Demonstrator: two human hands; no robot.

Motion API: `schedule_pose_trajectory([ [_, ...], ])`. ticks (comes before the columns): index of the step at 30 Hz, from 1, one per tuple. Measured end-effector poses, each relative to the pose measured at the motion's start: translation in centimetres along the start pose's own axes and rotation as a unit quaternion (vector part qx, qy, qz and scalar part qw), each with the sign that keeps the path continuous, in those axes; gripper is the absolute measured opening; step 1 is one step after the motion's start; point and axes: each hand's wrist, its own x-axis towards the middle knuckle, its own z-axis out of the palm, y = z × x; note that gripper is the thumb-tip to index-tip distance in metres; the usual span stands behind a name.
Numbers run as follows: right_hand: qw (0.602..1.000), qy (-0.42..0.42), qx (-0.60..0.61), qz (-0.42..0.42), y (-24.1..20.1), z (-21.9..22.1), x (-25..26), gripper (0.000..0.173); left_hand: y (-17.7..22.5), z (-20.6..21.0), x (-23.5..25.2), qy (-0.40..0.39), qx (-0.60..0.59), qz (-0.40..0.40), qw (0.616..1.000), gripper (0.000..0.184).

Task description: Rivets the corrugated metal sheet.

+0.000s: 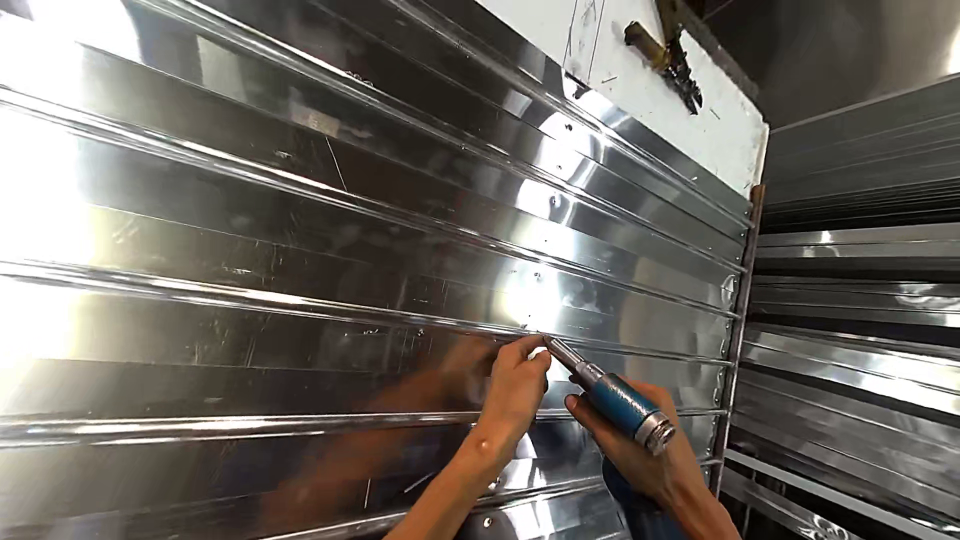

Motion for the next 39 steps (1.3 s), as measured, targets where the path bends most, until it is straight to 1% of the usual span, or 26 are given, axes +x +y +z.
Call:
schedule_pose_trajectory([
  [2,1.0,-0.025,0.003,0.016,-0.2,-0.1,1.2,0.023,0.2,-1.2,0.1,0.008,0.142,0.058,0.988,0.025],
  [3,0.999,-0.036,0.006,0.026,-0.2,-0.1,1.7,0.022,0.6,-2.2,-0.3,0.04,0.225,0.113,0.967,0.025],
  [4,0.998,-0.047,0.006,0.038,-0.1,-0.2,2.2,0.022,1.2,-3.5,-0.8,0.095,0.299,0.188,0.931,0.024],
  [5,0.997,-0.056,0.004,0.048,-0.1,-0.2,2.6,0.022,2.0,-5.3,-1.2,0.16,0.359,0.263,0.881,0.023],
  [7,0.994,-0.08,0.009,0.075,-0.1,-0.5,3.1,0.023,4.7,-10.1,-2.1,0.264,0.43,0.358,0.786,0.026],
  [9,0.987,-0.108,0.03,0.111,-0.3,-1.1,4.0,0.023,7.5,-14.9,-2.3,0.337,0.452,0.373,0.737,0.03],
  [12,0.978,-0.145,0.049,0.144,-1.2,-2.3,5.7,0.022,8.7,-20.4,-0.5,0.396,0.431,0.368,0.722,0.034],
  [13,0.975,-0.157,0.04,0.152,-1.5,-2.7,6.2,0.021,8.1,-21.4,-0.2,0.389,0.421,0.371,0.731,0.034],
  [15,0.972,-0.17,0.011,0.162,-1.7,-3.5,6.7,0.022,5.8,-22.3,-0.7,0.357,0.384,0.359,0.772,0.03],
  [17,0.972,-0.175,-0.02,0.156,-1.5,-3.9,7.0,0.026,6.3,-20.4,-1.8,0.334,0.291,0.314,0.84,0.024],
  [19,0.972,-0.185,-0.053,0.134,-1.6,-4.2,7.6,0.028,7.2,-19.2,-2.2,0.319,0.187,0.233,0.9,0.023],
  [21,0.963,-0.229,-0.11,0.089,-2.0,-4.9,8.8,0.031,6.9,-18.9,-2.4,0.324,0.148,0.191,0.915,0.02],
  [23,0.943,-0.295,-0.15,0.049,-2.8,-5.1,10.6,0.03,6.7,-19.1,-2.2,0.31,0.138,0.196,0.92,0.023],
  [24,0.941,-0.303,-0.146,0.034,-3.2,-4.9,11.3,0.025,6.3,-19.3,-2.0,0.312,0.142,0.199,0.918,0.023],
  [26,0.956,-0.266,-0.126,-0.004,-3.6,-4.0,11.6,0.012,6.1,-19.3,-1.9,0.321,0.174,0.211,0.907,0.02],
  [27,0.959,-0.252,-0.127,-0.033,-3.6,-3.8,11.4,0.011,6.2,-19.3,-1.8,0.332,0.192,0.245,0.89,0.018],
  [28,0.959,-0.24,-0.136,-0.056,-3.5,-3.5,11.1,0.011,6.3,-19.6,-1.0,0.348,0.224,0.314,0.855,0.018],
  [29,0.961,-0.226,-0.145,-0.067,-3.1,-3.1,10.6,0.011,6.5,-20.4,0.1,0.34,0.278,0.374,0.817,0.027],
  [31,0.97,-0.207,-0.126,-0.025,-2.3,-2.7,9.4,0.01,7.9,-20.4,1.1,0.367,0.377,0.425,0.737,0.034],
  [32,0.975,-0.2,-0.094,0.022,-2.2,-2.8,8.4,0.01,8.6,-19.7,0.6,0.38,0.401,0.436,0.711,0.032],
  [33,0.98,-0.185,-0.047,0.064,-2.3,-3.3,6.7,0.01,9.2,-18.8,-0.6,0.373,0.407,0.441,0.708,0.03],
  [34,0.985,-0.16,0.002,0.07,-2.6,-4.1,4.2,0.013,9.3,-17.9,-2.3,0.356,0.398,0.433,0.726,0.029],
  [36,0.986,-0.122,0.114,-0.002,-3.2,-5.8,-1.2,0.036,7.6,-15.6,-7.4,0.321,0.323,0.387,0.802,0.024],
  [37,0.981,-0.123,0.145,-0.027,-3.6,-6.3,-4.2,0.046,5.1,-14.0,-10.5,0.284,0.244,0.345,0.86,0.021],
  [38,0.977,-0.127,0.166,-0.033,-4.0,-6.6,-7.6,0.046,2.2,-12.3,-13.5,0.228,0.14,0.293,0.918,0.021],
  [39,0.975,-0.131,0.178,-0.038,-4.5,-6.3,-10.7,0.041,-0.6,-10.8,-16.2,0.162,0.018,0.228,0.96,0.023],
])
